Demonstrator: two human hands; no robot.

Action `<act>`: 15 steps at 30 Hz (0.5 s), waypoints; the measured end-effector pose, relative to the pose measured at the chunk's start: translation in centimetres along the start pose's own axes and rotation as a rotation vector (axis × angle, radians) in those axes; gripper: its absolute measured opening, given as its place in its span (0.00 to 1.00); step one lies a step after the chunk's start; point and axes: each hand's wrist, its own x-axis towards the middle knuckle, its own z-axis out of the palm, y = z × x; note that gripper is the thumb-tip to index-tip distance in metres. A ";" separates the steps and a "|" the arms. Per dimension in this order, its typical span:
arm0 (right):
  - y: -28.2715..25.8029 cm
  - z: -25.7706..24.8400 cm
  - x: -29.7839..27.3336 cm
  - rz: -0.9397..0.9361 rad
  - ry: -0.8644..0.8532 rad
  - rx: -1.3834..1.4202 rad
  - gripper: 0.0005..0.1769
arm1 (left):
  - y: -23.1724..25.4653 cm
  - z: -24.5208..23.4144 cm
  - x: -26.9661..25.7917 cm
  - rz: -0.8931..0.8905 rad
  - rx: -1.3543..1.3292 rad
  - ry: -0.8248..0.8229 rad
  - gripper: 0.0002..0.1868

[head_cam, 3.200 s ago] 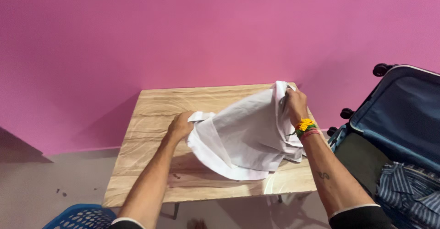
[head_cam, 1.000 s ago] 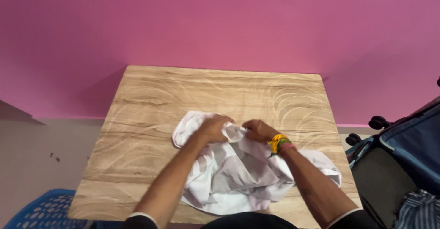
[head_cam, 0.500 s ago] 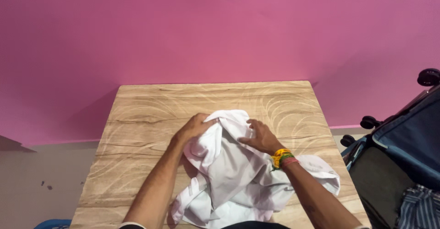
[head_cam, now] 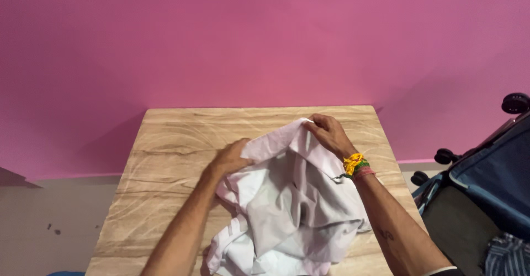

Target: The person folds a white shirt on a wooden table by smoothing the fabric and folding the sleeves inward across the garment body.

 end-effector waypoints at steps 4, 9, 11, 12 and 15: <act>-5.6 -0.8 0.9 0.107 -0.119 0.281 0.20 | 6.0 0.1 1.5 0.176 -0.237 -0.016 0.50; -9.4 -1.4 1.1 0.112 -0.160 0.444 0.20 | 11.0 -2.0 3.4 0.127 -0.584 0.050 0.25; -8.8 -1.3 0.8 0.140 -0.112 0.313 0.20 | 11.9 -3.4 4.5 0.126 -0.677 0.101 0.19; -8.0 -1.2 0.7 0.139 -0.113 0.312 0.20 | 12.2 -4.5 5.0 0.117 -0.758 0.172 0.17; -4.2 0.6 0.2 -0.145 -0.121 0.145 0.29 | 13.0 -7.2 5.6 0.169 -0.866 0.241 0.14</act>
